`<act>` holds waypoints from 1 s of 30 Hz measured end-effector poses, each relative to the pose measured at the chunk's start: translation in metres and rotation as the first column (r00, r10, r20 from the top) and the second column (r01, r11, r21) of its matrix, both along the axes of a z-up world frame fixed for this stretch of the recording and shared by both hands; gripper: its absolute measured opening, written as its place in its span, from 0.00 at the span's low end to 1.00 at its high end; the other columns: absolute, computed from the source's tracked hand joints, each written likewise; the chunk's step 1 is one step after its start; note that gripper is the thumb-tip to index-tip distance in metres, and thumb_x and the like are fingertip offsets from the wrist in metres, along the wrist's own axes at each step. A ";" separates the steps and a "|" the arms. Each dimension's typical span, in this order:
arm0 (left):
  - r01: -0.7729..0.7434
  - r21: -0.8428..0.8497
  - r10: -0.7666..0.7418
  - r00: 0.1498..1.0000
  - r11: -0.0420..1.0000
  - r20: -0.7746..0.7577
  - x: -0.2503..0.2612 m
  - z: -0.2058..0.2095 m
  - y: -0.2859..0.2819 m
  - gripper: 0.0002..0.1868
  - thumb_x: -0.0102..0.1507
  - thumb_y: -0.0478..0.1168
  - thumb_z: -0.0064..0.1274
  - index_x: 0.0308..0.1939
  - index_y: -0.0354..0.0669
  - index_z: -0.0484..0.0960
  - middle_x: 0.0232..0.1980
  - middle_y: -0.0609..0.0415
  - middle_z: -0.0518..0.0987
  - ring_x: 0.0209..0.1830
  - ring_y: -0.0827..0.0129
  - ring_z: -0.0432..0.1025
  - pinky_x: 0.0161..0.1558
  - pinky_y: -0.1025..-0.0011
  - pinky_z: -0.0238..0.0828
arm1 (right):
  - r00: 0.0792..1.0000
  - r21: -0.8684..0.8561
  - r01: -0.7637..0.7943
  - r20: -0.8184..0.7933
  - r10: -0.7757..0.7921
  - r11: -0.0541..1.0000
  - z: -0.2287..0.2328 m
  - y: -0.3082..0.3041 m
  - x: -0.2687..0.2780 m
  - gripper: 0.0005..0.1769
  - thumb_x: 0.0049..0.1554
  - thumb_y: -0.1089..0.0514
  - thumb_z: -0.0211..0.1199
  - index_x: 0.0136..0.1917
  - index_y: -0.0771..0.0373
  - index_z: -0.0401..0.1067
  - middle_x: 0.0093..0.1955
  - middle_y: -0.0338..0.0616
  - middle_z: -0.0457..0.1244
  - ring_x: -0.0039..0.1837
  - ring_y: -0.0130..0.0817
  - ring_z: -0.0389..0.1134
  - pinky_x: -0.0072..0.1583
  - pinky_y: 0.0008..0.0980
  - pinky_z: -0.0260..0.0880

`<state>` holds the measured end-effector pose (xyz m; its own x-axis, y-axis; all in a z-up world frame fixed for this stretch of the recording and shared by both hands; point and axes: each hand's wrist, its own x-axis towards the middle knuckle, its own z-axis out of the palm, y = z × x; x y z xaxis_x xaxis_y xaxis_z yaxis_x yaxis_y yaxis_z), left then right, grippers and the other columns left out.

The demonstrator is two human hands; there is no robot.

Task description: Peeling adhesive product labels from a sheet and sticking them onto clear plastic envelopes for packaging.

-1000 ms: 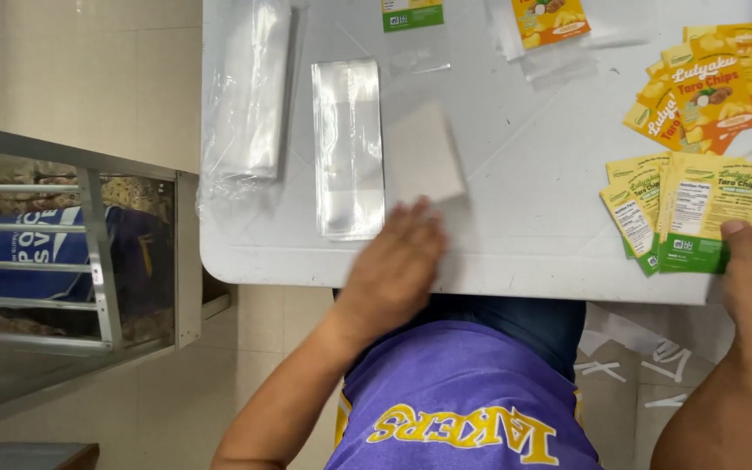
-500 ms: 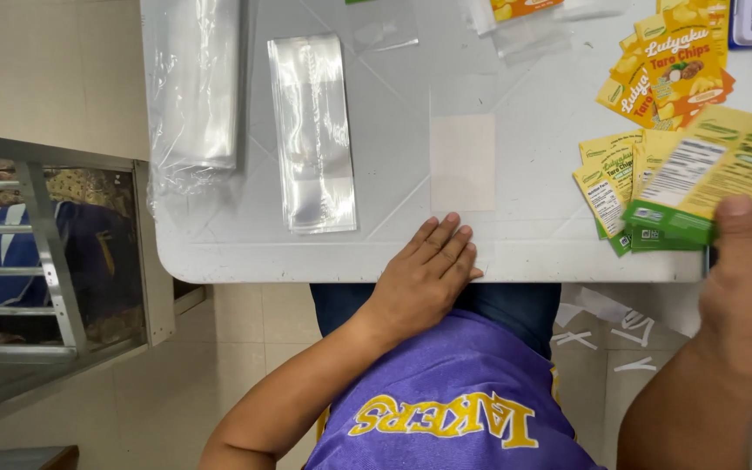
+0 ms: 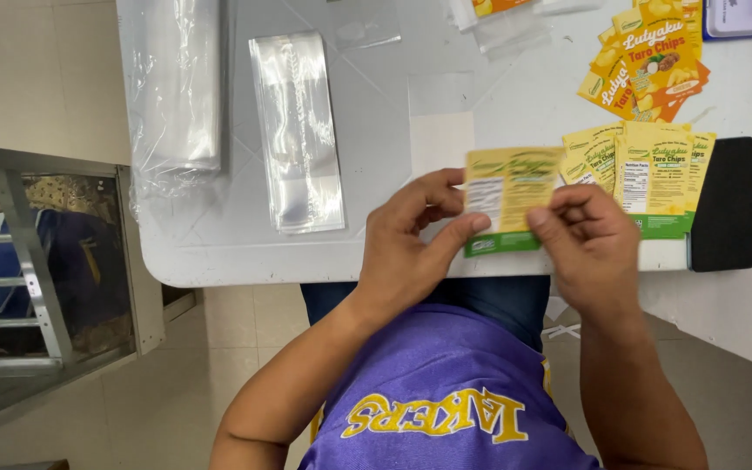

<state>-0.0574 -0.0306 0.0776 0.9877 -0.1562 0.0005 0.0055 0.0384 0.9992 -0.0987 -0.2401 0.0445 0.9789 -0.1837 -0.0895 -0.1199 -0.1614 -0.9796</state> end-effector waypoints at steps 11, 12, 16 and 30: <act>-0.016 0.103 0.011 0.999 0.995 0.040 0.008 -0.005 0.002 0.09 0.56 0.42 0.69 0.34 0.45 0.85 0.33 0.52 0.81 0.32 0.66 0.76 0.39 0.67 0.75 | 0.991 0.090 -0.116 0.078 0.109 0.989 0.014 0.015 0.011 0.14 0.56 0.72 0.71 0.55 0.74 0.73 0.44 0.49 0.68 0.46 0.26 0.72 0.52 0.25 0.75; -0.047 0.124 0.043 0.998 0.991 0.036 0.008 -0.003 0.001 0.13 0.55 0.46 0.71 0.31 0.44 0.83 0.30 0.53 0.79 0.29 0.66 0.75 0.36 0.68 0.74 | 0.987 0.087 -0.145 0.081 0.138 0.986 0.015 0.018 0.010 0.16 0.54 0.72 0.72 0.55 0.74 0.74 0.44 0.50 0.68 0.48 0.27 0.72 0.53 0.27 0.75; -0.048 0.185 0.047 0.999 0.981 0.012 0.012 0.002 0.005 0.16 0.54 0.48 0.71 0.27 0.44 0.81 0.26 0.54 0.77 0.26 0.68 0.72 0.32 0.70 0.70 | 0.982 0.142 -0.161 0.122 0.144 0.977 0.017 0.013 0.013 0.15 0.54 0.74 0.70 0.55 0.76 0.72 0.46 0.53 0.69 0.49 0.30 0.73 0.54 0.27 0.75; -0.038 0.183 0.026 0.998 0.982 0.066 0.010 0.006 0.003 0.16 0.53 0.45 0.71 0.26 0.41 0.78 0.25 0.49 0.75 0.25 0.64 0.72 0.31 0.69 0.69 | 0.957 0.084 -0.229 0.203 0.209 0.970 0.020 0.010 0.017 0.17 0.55 0.75 0.68 0.55 0.75 0.65 0.44 0.58 0.68 0.43 0.29 0.69 0.51 0.29 0.71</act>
